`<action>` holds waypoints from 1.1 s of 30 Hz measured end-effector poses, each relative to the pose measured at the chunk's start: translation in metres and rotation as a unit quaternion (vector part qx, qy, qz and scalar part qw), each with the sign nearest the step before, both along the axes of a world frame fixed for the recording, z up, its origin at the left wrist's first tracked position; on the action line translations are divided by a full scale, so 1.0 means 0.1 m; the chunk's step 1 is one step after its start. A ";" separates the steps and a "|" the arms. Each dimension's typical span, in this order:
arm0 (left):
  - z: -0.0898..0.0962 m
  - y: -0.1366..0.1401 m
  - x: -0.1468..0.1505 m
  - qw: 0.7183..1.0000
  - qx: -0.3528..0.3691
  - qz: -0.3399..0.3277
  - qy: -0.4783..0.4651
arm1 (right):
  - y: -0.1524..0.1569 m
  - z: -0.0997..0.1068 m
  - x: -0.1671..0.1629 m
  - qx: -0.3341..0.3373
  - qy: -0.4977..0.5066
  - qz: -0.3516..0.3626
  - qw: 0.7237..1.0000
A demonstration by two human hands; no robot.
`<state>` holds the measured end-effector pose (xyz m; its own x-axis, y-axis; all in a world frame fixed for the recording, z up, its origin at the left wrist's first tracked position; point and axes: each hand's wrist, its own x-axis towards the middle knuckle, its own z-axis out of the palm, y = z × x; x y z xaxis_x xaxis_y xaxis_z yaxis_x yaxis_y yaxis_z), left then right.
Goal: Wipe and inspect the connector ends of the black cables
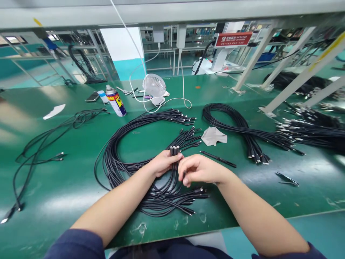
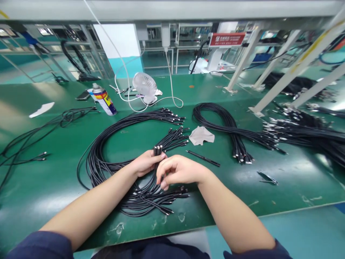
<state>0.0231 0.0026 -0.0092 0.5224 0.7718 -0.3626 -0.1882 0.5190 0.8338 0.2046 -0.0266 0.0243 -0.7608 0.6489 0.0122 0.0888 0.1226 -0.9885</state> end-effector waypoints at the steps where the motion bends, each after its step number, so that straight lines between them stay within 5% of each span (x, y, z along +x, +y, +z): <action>1: 0.02 0.00 -0.01 1.000 0.003 0.008 -0.004 | 0.01 -0.01 -0.03 0.005 -0.003 -0.022 1.000; 21: 0.08 0.01 -0.11 0.991 0.081 0.098 -0.042 | 0.02 -0.12 -0.13 0.139 -0.028 -0.137 0.980; 33: 0.08 -0.01 -0.10 0.989 0.137 -0.044 0.024 | -0.02 -0.23 -0.28 0.015 0.036 -0.080 0.996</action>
